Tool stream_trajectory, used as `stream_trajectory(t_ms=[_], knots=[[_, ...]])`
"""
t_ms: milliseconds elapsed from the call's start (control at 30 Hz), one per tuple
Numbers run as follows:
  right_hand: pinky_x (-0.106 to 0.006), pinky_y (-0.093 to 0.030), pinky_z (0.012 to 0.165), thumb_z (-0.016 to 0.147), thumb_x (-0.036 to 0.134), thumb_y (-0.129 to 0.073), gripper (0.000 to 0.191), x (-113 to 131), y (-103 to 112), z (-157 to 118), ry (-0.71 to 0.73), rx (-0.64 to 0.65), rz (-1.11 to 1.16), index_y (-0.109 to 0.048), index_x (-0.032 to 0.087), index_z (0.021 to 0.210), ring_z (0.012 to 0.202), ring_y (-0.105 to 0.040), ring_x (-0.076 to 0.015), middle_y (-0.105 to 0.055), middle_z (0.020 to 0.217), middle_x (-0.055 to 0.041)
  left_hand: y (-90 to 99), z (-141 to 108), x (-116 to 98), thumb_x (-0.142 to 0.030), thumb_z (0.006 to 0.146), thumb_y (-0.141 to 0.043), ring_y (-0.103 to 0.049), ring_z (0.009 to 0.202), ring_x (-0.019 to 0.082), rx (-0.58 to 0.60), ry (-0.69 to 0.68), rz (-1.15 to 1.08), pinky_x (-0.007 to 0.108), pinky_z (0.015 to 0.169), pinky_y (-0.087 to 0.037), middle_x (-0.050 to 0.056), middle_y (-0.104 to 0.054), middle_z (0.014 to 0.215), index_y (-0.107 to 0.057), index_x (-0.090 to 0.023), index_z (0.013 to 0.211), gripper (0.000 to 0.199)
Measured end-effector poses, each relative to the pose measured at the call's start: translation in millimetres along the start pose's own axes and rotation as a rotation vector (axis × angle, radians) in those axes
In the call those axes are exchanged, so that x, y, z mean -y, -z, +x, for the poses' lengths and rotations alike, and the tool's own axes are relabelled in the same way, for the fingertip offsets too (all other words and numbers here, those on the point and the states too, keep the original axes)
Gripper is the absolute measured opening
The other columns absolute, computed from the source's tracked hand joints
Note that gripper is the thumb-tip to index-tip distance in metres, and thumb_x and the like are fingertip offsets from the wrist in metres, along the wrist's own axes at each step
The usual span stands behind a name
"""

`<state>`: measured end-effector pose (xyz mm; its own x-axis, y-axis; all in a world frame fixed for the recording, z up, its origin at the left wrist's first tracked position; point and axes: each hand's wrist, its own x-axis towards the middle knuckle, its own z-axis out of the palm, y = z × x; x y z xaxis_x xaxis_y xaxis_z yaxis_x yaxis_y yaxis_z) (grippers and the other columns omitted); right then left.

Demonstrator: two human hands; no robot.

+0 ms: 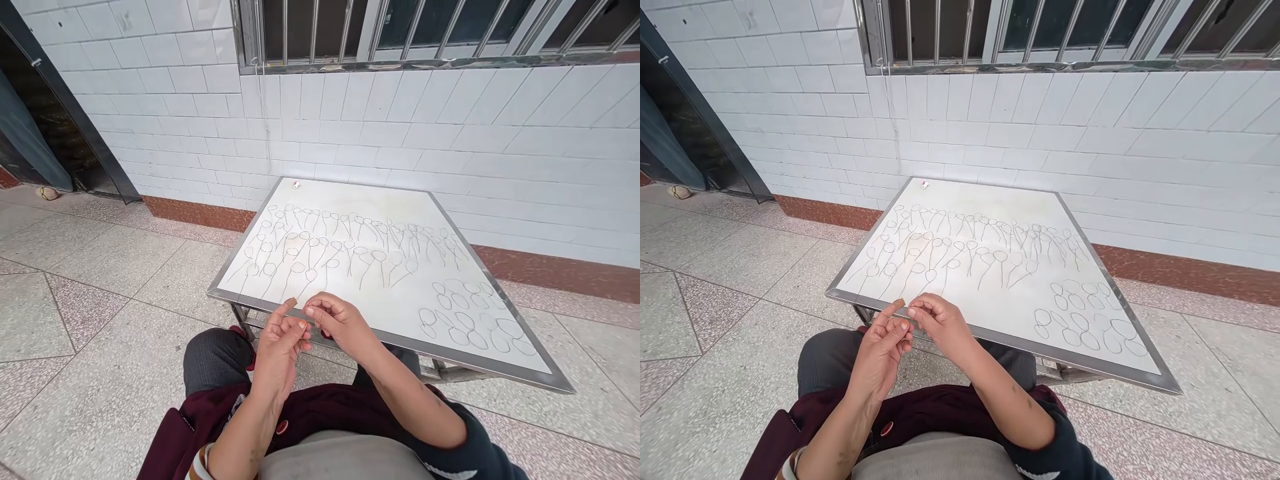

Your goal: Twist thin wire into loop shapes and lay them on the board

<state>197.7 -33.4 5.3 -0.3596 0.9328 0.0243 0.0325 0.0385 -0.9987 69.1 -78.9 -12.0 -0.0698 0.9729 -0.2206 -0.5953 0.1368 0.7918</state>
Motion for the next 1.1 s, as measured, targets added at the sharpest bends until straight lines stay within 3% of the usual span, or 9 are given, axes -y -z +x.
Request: stream_trajectory(t_ms=[267, 467, 567, 733, 933, 1100], knots=[[-0.024, -0.035, 0.053, 0.084, 0.035, -0.057, 0.013, -7, 0, -2, 0.017, 0.029, 0.026, -0.057, 0.021, 0.084, 0.061, -0.047, -0.0099, -0.053, 0.07, 0.0031, 1.7, -4, -8, -0.025, 0.079, -0.067, -0.049, 0.058, 0.009, 0.136, -0.033, 0.207, 0.018, 0.044, -0.039, 0.001, -0.061, 0.076, -0.034, -0.02, 0.14, 0.07], [-0.024, -0.036, 0.055, 0.084, 0.033, -0.057, 0.012, -3, -3, -2, -0.007, -0.017, -0.066, -0.056, 0.021, 0.08, 0.058, -0.045, -0.0093, -0.05, 0.067, 0.0044, 1.8, -7, -3, -0.026, 0.082, -0.064, -0.049, 0.061, 0.012, 0.123, -0.157, 0.383, 0.02, 0.045, -0.045, -0.001, -0.057, 0.074, -0.032, -0.025, 0.142, 0.068], [-0.025, -0.038, 0.055, 0.086, 0.036, -0.055, 0.014, 0, 0, -2, -0.015, -0.005, -0.062, -0.057, 0.021, 0.084, 0.059, -0.046, -0.0099, -0.053, 0.071, 0.003, 1.5, -8, -1, -0.026, 0.083, -0.062, -0.048, 0.06, 0.011, 0.102, -0.169, 0.334, 0.021, 0.045, -0.046, -0.001, -0.058, 0.075, -0.031, -0.025, 0.141, 0.066], [-0.024, -0.041, 0.059, 0.082, 0.036, -0.062, 0.021, -3, 7, 0, -0.047, 0.126, 0.053, -0.06, 0.021, 0.097, 0.07, -0.052, -0.011, -0.058, 0.085, -0.0005, 1.1, -10, -2, -0.025, 0.082, -0.064, -0.049, 0.056, 0.01, 0.075, -0.173, 0.252, 0.021, 0.046, -0.046, -0.002, -0.059, 0.073, -0.032, -0.024, 0.14, 0.067], [-0.025, -0.04, 0.062, 0.079, 0.036, -0.066, 0.025, -8, 10, 1, -0.085, 0.179, 0.184, -0.064, 0.019, 0.097, 0.069, -0.052, -0.0106, -0.061, 0.083, -0.0013, 0.0, -13, -5, -0.028, 0.078, -0.069, -0.05, 0.053, 0.01, 0.102, -0.108, 0.139, 0.019, 0.043, -0.042, -0.002, -0.06, 0.069, -0.037, -0.022, 0.139, 0.069], [-0.025, -0.038, 0.06, 0.078, 0.037, -0.066, 0.022, -10, 5, -1, -0.081, 0.142, 0.195, -0.065, 0.02, 0.092, 0.064, -0.048, -0.0101, -0.059, 0.075, 0.0009, -1.8, -15, -6, -0.029, 0.077, -0.069, -0.05, 0.051, 0.009, 0.093, -0.075, 0.116, 0.018, 0.043, -0.04, -0.001, -0.061, 0.07, -0.038, -0.022, 0.138, 0.069]])
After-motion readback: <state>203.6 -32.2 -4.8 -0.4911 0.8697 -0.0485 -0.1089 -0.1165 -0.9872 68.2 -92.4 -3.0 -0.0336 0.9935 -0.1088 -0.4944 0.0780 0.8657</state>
